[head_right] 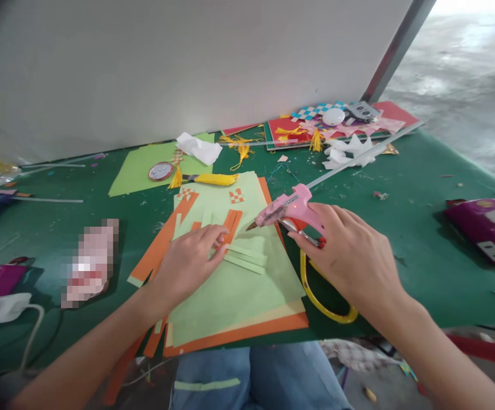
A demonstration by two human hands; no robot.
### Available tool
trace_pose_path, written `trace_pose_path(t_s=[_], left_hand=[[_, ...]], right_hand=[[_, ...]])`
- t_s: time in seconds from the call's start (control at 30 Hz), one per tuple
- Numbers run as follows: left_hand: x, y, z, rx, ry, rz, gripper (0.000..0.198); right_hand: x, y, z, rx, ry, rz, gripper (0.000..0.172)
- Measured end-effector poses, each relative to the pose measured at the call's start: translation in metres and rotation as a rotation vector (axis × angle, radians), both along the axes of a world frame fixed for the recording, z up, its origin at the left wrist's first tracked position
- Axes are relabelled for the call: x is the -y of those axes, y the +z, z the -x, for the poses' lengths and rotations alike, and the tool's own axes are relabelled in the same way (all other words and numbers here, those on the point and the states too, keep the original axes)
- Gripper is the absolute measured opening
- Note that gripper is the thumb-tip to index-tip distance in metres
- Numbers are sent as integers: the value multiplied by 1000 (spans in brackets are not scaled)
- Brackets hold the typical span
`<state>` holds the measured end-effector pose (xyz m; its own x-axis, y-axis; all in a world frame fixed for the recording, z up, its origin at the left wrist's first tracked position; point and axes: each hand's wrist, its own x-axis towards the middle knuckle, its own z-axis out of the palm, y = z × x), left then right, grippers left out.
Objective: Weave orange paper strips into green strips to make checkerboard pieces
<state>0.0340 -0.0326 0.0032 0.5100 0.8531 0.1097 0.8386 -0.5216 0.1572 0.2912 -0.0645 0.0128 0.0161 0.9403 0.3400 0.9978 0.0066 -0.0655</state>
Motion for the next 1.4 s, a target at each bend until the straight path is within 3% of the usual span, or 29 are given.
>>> trace_pose_path(t_s=[0.13, 0.33, 0.53, 0.9, 1.07, 1.23, 1.4], left_hand=[[6, 1, -7, -87, 35, -49, 15], [8, 2, -6, -39, 73, -34, 19], [13, -1, -12, -126, 126, -127, 16], [13, -3, -15, -129, 133, -140, 19], [13, 4, -1, 66, 119, -21, 17], [18, 4, 21, 63, 149, -126, 34], [25, -5, 25, 17, 107, -89, 42]], right_hand=[[4, 1, -4, 16, -3, -1, 45], [6, -1, -13, 30, -7, -16, 46], [4, -10, -19, 22, -5, -130, 61], [0, -11, -23, -50, -109, 24, 53], [-6, -10, -26, -109, -170, 149, 40], [-13, -16, -32, -111, -206, 230, 33], [-15, -36, -38, -26, -173, 97, 39]])
